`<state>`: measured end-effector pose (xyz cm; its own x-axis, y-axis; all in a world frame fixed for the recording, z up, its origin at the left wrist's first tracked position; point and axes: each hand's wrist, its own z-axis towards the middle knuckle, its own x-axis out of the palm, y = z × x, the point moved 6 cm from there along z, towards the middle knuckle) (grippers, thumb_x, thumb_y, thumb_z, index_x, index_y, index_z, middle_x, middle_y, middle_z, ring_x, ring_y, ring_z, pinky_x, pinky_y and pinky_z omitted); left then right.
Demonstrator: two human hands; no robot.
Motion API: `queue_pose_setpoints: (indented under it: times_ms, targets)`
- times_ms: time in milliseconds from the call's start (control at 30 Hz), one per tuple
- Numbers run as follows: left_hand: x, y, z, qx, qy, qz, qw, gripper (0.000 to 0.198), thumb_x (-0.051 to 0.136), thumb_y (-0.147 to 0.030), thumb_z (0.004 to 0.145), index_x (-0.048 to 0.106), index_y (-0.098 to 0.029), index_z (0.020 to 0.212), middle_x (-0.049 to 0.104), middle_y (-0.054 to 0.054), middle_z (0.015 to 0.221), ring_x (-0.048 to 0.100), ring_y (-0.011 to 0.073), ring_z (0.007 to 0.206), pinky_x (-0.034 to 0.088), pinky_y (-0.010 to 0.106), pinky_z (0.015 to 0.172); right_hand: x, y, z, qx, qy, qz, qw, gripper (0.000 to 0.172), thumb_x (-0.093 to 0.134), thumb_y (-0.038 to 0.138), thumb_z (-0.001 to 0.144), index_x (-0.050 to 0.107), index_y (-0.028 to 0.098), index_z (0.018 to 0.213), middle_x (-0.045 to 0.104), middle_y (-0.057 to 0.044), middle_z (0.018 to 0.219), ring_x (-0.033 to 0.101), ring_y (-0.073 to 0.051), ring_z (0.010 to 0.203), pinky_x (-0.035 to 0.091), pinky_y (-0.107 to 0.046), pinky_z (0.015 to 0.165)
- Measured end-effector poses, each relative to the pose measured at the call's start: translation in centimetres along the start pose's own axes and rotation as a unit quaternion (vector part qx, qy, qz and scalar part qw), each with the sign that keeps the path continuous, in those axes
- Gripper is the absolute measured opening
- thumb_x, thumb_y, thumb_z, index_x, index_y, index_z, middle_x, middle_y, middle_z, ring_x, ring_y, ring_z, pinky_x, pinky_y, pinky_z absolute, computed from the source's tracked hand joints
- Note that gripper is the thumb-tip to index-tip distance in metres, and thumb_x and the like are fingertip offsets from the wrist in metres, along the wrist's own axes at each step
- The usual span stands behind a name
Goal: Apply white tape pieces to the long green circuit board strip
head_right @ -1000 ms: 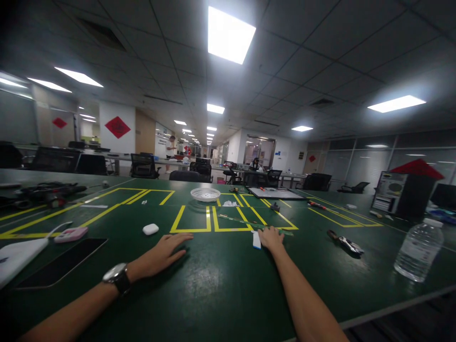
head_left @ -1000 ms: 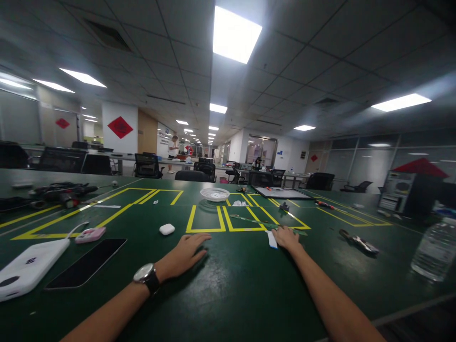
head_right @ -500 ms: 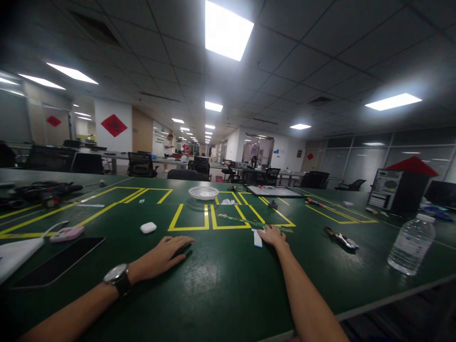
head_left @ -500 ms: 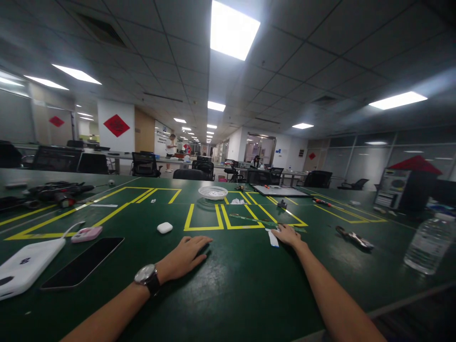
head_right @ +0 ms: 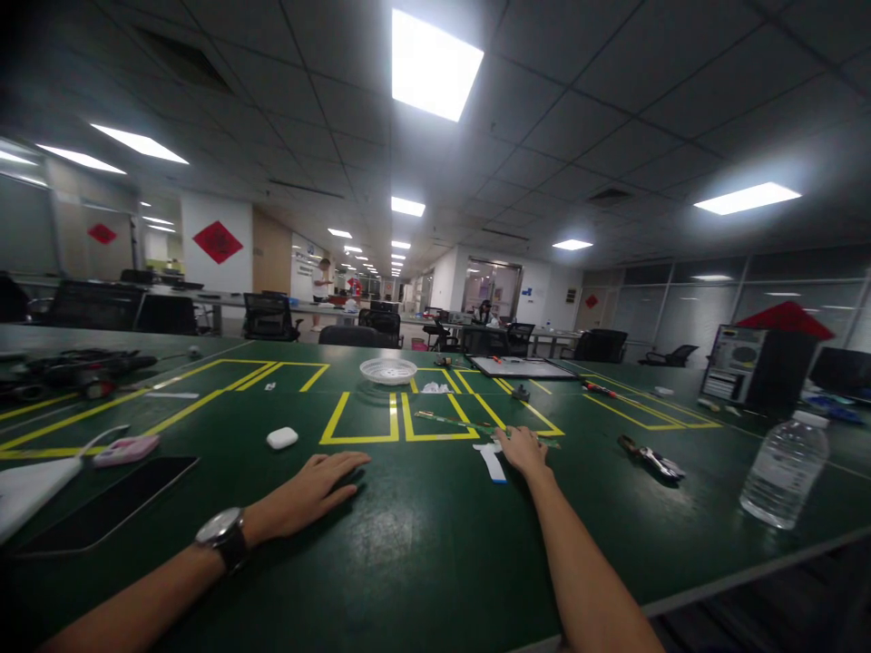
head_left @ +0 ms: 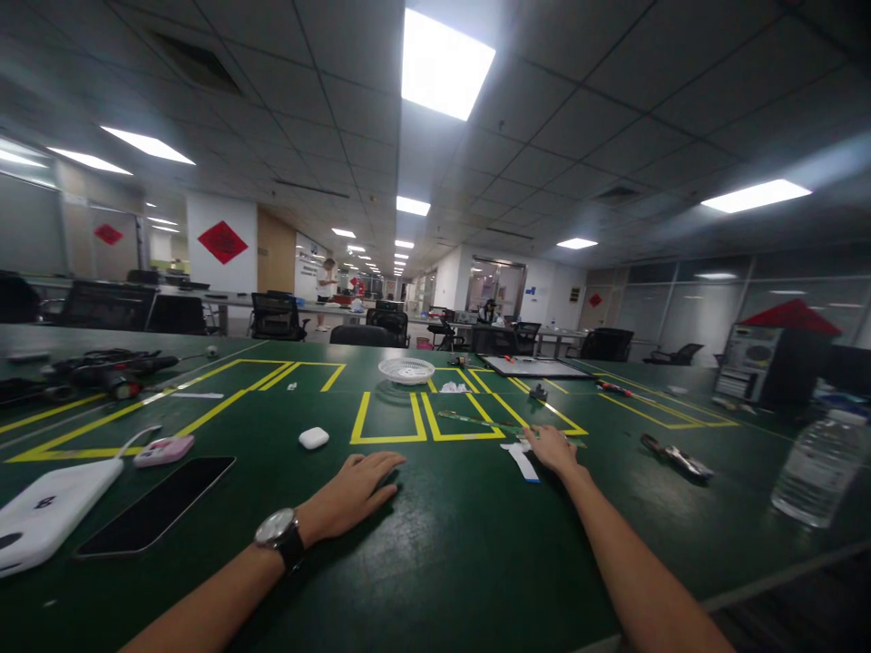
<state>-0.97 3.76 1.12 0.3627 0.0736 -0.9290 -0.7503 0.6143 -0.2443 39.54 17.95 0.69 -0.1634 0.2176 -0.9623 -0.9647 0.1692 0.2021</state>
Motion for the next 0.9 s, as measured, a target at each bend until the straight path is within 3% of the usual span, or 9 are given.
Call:
queue_pose_setpoints:
  times_ms: [100, 200, 367, 533, 733, 900]
  targets:
    - [-0.2, -0.3, 0.0, 0.007, -0.007, 0.004, 1.0, 0.042, 0.038, -0.041, 0.101, 0.04, -0.029, 0.142, 0.045, 0.005, 0.147, 0.043, 0.0232, 0.132, 0.031, 0.039, 0.106, -0.4, 0.2, -0.6, -0.004, 0.002, -0.012, 1.0, 0.055, 0.038, 0.055, 0.091, 0.06, 0.022, 0.129, 0.053, -0.018, 0.134, 0.047, -0.037, 0.125, 0.039, -0.057, 0.095]
    - [-0.2, -0.4, 0.0, 0.011, -0.008, 0.007, 1.0, 0.042, 0.039, -0.04, 0.101, 0.04, -0.028, 0.142, 0.044, 0.005, 0.147, 0.042, 0.0233, 0.133, 0.031, 0.039, 0.106, -1.3, 0.8, -1.1, -0.026, -0.024, -0.032, 0.999, 0.046, 0.052, 0.045, 0.086, 0.064, 0.02, 0.122, 0.057, -0.018, 0.128, 0.051, -0.035, 0.12, 0.044, -0.048, 0.091]
    - [-0.1, -0.6, -0.1, 0.026, -0.01, 0.006, 1.0, 0.041, 0.039, -0.04, 0.101, 0.042, -0.029, 0.141, 0.046, 0.005, 0.146, 0.043, 0.0238, 0.132, 0.031, 0.04, 0.106, -1.0, 3.4, -2.0, -0.114, 0.017, -0.041, 0.993, 0.027, 0.054, 0.03, 0.084, 0.074, 0.018, 0.096, 0.07, -0.014, 0.1, 0.064, -0.027, 0.097, 0.046, -0.034, 0.08]
    - [0.0, -0.5, 0.0, 0.03, -0.013, 0.003, 0.999, 0.041, 0.04, -0.039, 0.101, 0.042, -0.03, 0.141, 0.046, 0.005, 0.146, 0.043, 0.0235, 0.132, 0.032, 0.039, 0.106, -1.2, 6.5, -3.7, -0.218, 0.006, -0.022, 0.976, 0.025, 0.053, 0.024, 0.084, 0.075, 0.017, 0.094, 0.069, -0.014, 0.103, 0.063, -0.025, 0.096, 0.045, -0.031, 0.08]
    - [-0.2, -0.5, 0.0, 0.022, -0.011, -0.001, 1.0, 0.041, 0.042, -0.039, 0.101, 0.043, -0.029, 0.14, 0.046, 0.005, 0.146, 0.044, 0.0228, 0.131, 0.033, 0.039, 0.106, -1.5, 13.1, -8.5, -0.42, 0.064, 0.092, 0.901, 0.025, 0.054, 0.015, 0.082, 0.073, 0.015, 0.098, 0.068, -0.011, 0.099, 0.062, -0.02, 0.086, 0.046, -0.029, 0.081]
    - [-0.1, -0.2, 0.0, 0.023, -0.015, -0.002, 1.0, 0.04, 0.043, -0.039, 0.1, 0.044, -0.029, 0.139, 0.047, 0.004, 0.145, 0.044, 0.0234, 0.132, 0.034, 0.039, 0.106, -1.8, 17.8, -14.3, -0.568, 0.118, 0.143, 0.802, 0.029, 0.056, 0.01, 0.081, 0.072, 0.019, 0.103, 0.068, -0.007, 0.108, 0.059, -0.019, 0.103, 0.041, -0.031, 0.096]
